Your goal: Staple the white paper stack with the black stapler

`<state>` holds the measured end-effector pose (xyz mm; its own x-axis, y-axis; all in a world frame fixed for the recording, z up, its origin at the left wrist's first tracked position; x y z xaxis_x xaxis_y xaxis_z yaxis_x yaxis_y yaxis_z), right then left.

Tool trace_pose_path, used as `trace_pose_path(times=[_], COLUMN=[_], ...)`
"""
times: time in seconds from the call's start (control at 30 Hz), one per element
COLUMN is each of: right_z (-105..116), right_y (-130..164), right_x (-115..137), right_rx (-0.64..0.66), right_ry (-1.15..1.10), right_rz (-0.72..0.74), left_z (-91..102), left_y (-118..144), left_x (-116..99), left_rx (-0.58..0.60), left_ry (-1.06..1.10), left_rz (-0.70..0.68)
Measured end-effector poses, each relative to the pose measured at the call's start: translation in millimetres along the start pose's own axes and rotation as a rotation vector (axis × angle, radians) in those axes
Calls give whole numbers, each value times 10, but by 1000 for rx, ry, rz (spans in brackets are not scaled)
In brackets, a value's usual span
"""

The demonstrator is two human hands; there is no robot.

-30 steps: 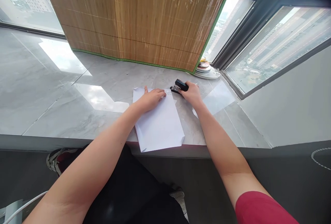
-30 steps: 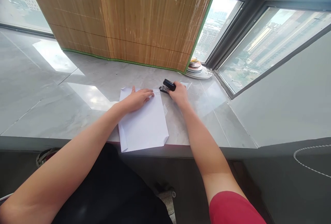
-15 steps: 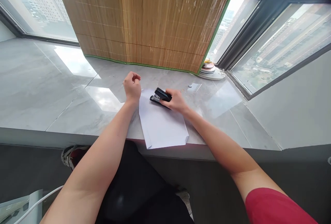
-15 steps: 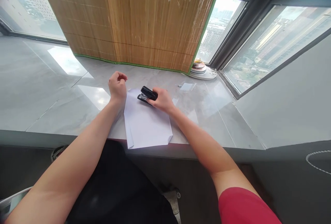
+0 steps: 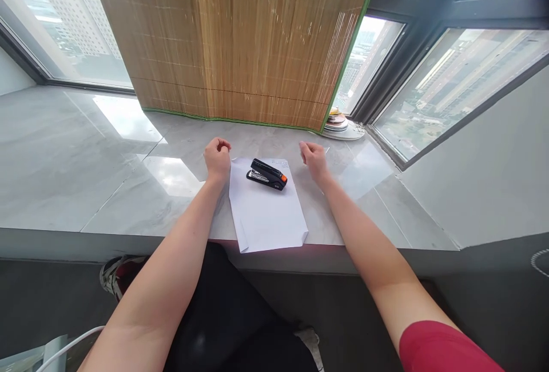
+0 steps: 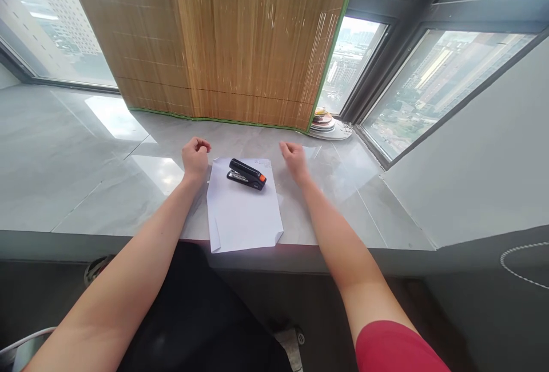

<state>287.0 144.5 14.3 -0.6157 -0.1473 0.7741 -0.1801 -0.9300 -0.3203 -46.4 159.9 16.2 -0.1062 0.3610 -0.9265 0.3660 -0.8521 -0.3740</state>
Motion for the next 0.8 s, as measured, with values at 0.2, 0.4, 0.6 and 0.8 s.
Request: trace_pose_path(times=[0.2,0.4,0.6,0.8], right_z=[446,250,-252,-567], right_y=[-146,-55,312,518], right_x=[-652,-278,349,527], right_rx=[-324,-221,423,689], right_ry=[24,185,27,179], right_rz=[-408,-30,396,539], left_z=[68,120,100,82], left_y=[-31,-7,22,60], left_x=[70,65,51,0], left_rx=[-40,-61,-48,-30], left_ry=[32,70,24,13], left_rz=[44,67,84,67])
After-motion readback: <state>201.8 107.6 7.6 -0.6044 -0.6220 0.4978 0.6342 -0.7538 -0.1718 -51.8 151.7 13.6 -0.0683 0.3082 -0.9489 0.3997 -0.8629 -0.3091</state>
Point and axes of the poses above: each hand's wrist, its own y-axis away from the middle knuckle, its own z-axis out of the back of the hand, x = y × z, the point moved 5 cm from there along -y, towards the middle knuckle, and after that the axes turned 12 degrees about y, right-handed, at the moved point
